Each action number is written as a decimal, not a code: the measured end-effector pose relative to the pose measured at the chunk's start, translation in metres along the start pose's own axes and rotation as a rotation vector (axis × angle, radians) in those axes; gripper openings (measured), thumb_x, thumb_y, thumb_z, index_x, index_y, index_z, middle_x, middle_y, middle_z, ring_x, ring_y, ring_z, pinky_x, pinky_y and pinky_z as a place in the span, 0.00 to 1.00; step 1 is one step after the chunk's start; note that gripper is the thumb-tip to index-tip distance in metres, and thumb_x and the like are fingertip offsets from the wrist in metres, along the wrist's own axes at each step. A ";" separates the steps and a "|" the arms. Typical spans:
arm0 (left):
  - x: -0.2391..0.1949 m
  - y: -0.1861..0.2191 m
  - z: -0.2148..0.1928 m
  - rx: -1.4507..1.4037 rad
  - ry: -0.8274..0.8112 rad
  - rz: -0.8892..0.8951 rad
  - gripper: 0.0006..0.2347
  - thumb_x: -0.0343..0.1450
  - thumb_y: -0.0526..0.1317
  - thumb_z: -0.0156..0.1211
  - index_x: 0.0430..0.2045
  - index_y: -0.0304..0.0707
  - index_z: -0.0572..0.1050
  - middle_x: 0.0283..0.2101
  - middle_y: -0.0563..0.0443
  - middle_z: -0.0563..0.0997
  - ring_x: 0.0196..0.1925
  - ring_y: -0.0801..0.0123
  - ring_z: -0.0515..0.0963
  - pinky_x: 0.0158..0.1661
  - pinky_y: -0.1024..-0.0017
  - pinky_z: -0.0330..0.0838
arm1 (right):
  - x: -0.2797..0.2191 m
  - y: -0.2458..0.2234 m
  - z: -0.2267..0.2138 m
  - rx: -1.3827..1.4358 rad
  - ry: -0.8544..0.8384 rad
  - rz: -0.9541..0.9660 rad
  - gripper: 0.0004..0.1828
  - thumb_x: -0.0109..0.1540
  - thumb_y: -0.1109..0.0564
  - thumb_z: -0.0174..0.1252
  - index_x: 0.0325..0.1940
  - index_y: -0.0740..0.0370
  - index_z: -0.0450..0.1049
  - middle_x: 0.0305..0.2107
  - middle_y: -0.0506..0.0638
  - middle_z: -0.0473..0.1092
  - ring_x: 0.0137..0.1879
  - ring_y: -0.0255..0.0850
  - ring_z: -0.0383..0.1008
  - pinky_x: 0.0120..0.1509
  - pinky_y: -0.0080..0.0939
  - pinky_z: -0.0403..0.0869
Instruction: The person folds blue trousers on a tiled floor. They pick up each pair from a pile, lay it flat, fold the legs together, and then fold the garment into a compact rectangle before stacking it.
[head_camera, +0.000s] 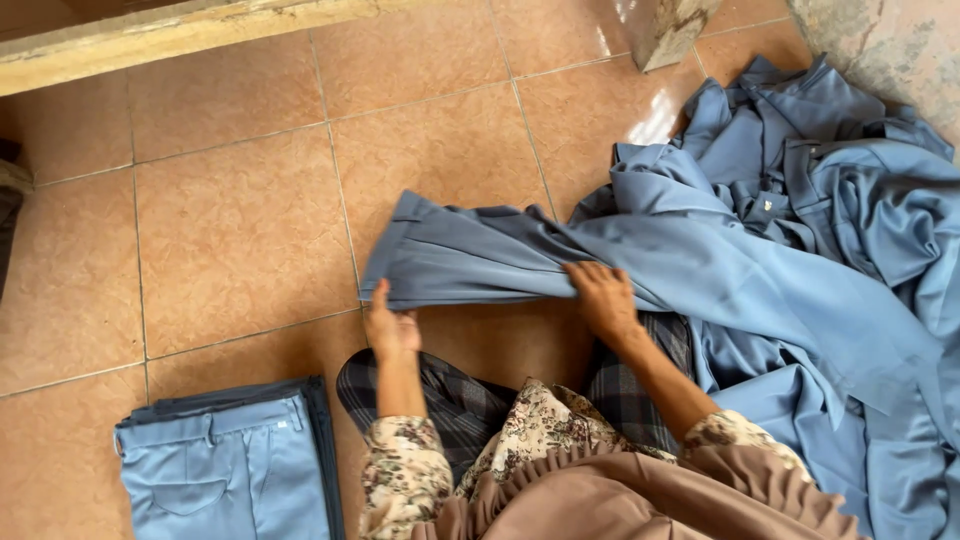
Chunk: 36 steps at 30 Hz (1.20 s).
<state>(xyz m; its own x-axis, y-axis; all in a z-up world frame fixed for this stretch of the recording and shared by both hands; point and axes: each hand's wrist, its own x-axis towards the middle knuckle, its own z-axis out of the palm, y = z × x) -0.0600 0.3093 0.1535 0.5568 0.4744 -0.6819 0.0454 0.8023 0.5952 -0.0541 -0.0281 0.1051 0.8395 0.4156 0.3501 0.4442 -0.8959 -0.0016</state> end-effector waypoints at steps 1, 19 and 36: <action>0.002 0.021 -0.001 -0.042 -0.011 0.035 0.45 0.67 0.44 0.75 0.72 0.30 0.46 0.75 0.25 0.38 0.76 0.31 0.33 0.67 0.31 0.29 | -0.009 0.014 0.004 -0.056 -0.030 0.054 0.20 0.63 0.55 0.51 0.60 0.40 0.72 0.48 0.43 0.74 0.62 0.40 0.73 0.61 0.49 0.70; 0.164 0.134 -0.169 -0.189 0.259 0.158 0.39 0.65 0.53 0.78 0.66 0.44 0.59 0.66 0.31 0.61 0.68 0.41 0.65 0.63 0.45 0.67 | 0.098 0.087 0.033 -0.060 0.141 0.275 0.13 0.60 0.54 0.67 0.49 0.45 0.78 0.49 0.49 0.73 0.54 0.49 0.75 0.55 0.52 0.69; 0.182 0.071 -0.187 0.132 0.408 -0.003 0.37 0.72 0.52 0.65 0.69 0.33 0.49 0.60 0.20 0.63 0.63 0.30 0.70 0.58 0.37 0.68 | 0.066 -0.115 0.138 0.030 -0.053 -0.513 0.17 0.60 0.59 0.56 0.50 0.45 0.63 0.54 0.50 0.64 0.61 0.46 0.66 0.63 0.53 0.63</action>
<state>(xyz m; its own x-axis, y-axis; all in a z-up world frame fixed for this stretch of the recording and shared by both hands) -0.1107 0.5206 -0.0076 0.1841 0.5980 -0.7801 0.1674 0.7630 0.6244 -0.0060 0.1239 -0.0008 0.5254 0.8087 0.2645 0.8112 -0.5699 0.1310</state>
